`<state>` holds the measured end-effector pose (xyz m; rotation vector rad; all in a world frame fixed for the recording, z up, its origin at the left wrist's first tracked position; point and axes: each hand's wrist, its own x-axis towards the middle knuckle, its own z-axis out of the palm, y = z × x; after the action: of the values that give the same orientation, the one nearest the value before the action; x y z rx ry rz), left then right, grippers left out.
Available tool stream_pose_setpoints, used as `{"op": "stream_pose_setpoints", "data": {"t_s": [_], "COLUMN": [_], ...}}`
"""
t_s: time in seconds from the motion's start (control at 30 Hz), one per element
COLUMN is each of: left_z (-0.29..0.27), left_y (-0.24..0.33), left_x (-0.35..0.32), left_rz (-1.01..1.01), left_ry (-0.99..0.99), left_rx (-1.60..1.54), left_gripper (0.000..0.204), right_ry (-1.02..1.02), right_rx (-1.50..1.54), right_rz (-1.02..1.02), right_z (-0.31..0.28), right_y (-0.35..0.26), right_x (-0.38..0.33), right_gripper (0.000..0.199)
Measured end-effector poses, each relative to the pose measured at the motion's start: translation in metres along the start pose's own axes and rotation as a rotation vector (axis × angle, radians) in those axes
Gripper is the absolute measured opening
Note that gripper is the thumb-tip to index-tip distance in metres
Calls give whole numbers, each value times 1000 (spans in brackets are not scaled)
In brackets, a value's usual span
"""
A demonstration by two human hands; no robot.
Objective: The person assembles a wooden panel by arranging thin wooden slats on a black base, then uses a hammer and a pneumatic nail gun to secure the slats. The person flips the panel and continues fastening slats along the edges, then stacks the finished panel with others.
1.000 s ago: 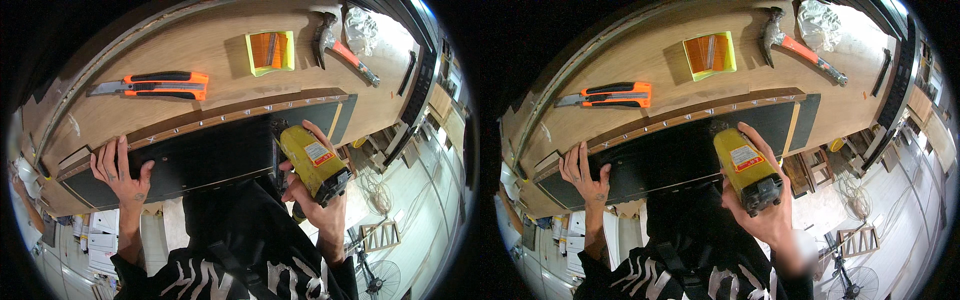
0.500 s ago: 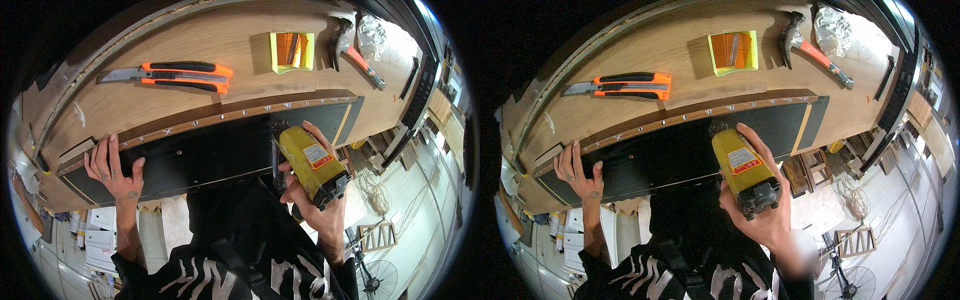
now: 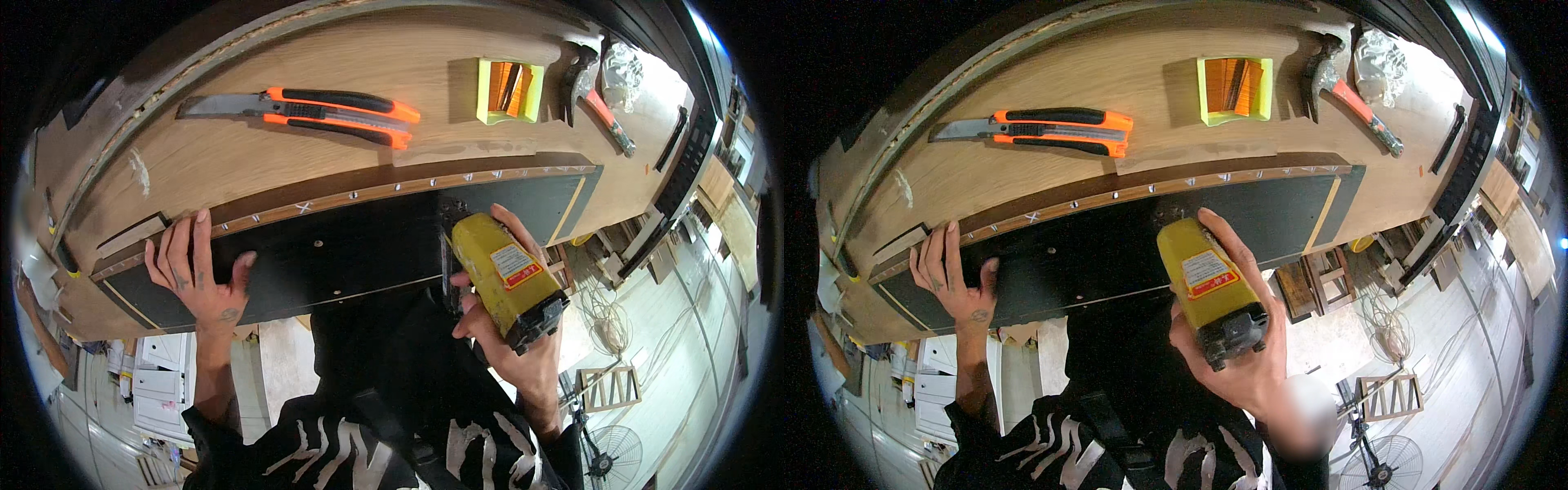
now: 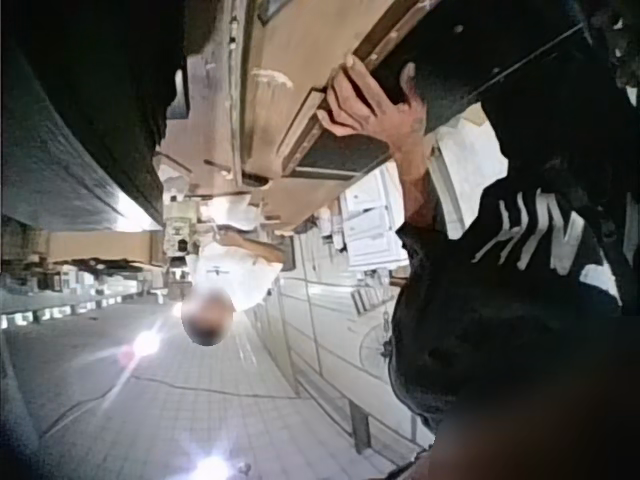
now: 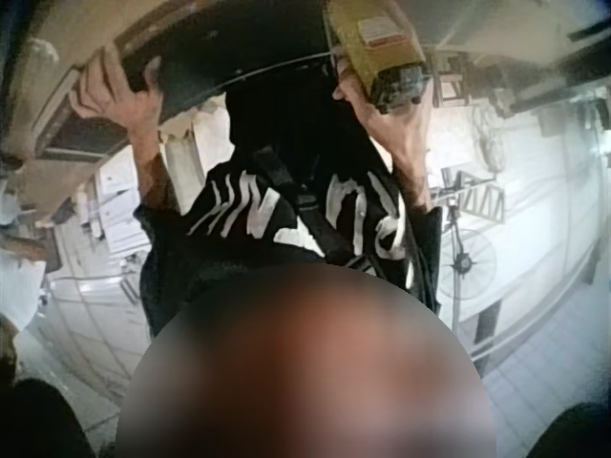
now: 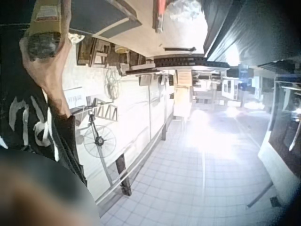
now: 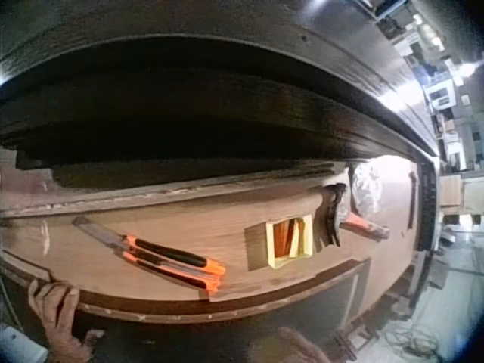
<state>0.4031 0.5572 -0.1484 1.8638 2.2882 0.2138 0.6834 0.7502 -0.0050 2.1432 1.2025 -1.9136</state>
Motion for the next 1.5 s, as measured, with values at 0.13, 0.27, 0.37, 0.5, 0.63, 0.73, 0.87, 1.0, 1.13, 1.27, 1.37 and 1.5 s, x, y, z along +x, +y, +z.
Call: {"op": "stream_pose_setpoints", "data": {"t_s": [0.13, 0.27, 0.37, 0.5, 0.63, 0.73, 0.87, 1.0, 1.13, 1.27, 1.37, 1.5], "left_z": [0, -1, -1, -3, 1, -1, -1, -2, 4, 1, 1, -5], "left_y": [-1, -1, -1, -1, -4, -4, -3, -2, -9, -5, -6, -16], "left_x": [1, 2, 0, 4, -2, -1, -2, -6, 1, -6, -4, -6], "left_rz": [5, 3, -5, -9, -14, -20, -31, -43, 10, -20, -13, 6], "left_ry": [-7, -5, -22, -13, 5, -15, -22, -11, 5, 18, 18, 13], "left_rx": [-19, -46, -41, -71, -86, -93, -107, -141, -157, -157, -169, -129], "left_gripper": [71, 70, 70, 71, 69, 68, 70, 72, 71, 71, 72, 72], "right_ry": [15, 23, 8, -80, -59, -34, -11, -98, -107, -126, -117, -69], "right_rx": [-5, -28, -56, -118, -53, -67, -82, -127, -150, -150, -103, -74], "right_rz": [-22, 49, 53, -34, 8, 20, 67, -32, -61, -38, 10, -84], "right_z": [9, 13, 20, 29, 39, 42, 47, 49, 61, 62, 63, 57], "right_y": [-7, -7, -7, -3, -7, -10, -16, -9, -10, -15, -13, -3], "right_x": [1, -5, -6, -9, -9, -9, -10, -11, -10, -11, -13, -21], "right_gripper": [80, 80, 81, 83, 83, 84, 84, 84, 86, 86, 85, 83]}}
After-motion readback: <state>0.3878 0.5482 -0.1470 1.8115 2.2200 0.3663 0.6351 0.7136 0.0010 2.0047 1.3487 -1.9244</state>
